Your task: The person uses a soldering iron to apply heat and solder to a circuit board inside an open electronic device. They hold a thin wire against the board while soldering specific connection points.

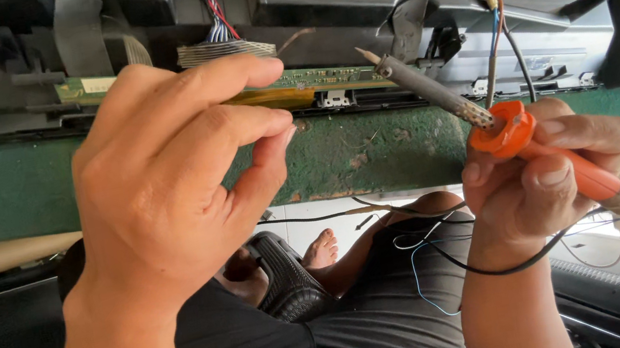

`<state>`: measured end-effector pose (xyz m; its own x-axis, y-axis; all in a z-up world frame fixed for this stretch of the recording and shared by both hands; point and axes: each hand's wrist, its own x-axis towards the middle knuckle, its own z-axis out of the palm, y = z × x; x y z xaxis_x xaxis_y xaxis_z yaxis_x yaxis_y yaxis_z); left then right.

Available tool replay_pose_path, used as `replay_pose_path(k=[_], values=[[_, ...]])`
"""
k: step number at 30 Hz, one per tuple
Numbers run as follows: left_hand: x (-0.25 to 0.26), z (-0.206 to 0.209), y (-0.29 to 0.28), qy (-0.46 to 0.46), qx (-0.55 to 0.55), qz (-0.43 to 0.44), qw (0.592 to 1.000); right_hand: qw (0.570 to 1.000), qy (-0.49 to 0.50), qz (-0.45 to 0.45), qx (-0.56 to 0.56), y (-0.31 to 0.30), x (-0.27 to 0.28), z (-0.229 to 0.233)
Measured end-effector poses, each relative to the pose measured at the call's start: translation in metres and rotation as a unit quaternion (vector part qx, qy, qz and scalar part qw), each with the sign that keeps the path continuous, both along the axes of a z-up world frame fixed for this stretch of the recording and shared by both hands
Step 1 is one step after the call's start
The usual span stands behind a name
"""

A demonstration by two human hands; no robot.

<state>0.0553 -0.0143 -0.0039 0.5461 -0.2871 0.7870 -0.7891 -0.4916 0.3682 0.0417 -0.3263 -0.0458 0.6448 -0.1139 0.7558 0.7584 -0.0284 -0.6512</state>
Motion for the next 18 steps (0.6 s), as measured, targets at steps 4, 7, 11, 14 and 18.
replay_pose_path(k=[4, 7, 11, 14, 18], values=[[-0.001, -0.004, -0.009, -0.009, -0.006, 0.029, 1.0, 1.0, 0.006, 0.018, 0.007, -0.002, -0.002, -0.002], [-0.001, -0.01, -0.009, -0.01, 0.008, 0.046, 0.999, 1.0, 0.0, 0.029, -0.005, -0.002, -0.001, -0.001], [-0.002, -0.011, -0.009, -0.002, 0.023, 0.078, 0.997, 0.999, 0.001, 0.048, -0.008, -0.002, -0.001, -0.001], [-0.002, -0.011, -0.01, -0.007, 0.029, 0.083, 0.996, 0.999, 0.0, 0.046, -0.001, -0.002, -0.003, -0.002], [-0.001, -0.009, -0.01, -0.006, 0.024, 0.066, 0.997, 0.999, 0.0, 0.034, -0.008, -0.005, -0.004, -0.005]])
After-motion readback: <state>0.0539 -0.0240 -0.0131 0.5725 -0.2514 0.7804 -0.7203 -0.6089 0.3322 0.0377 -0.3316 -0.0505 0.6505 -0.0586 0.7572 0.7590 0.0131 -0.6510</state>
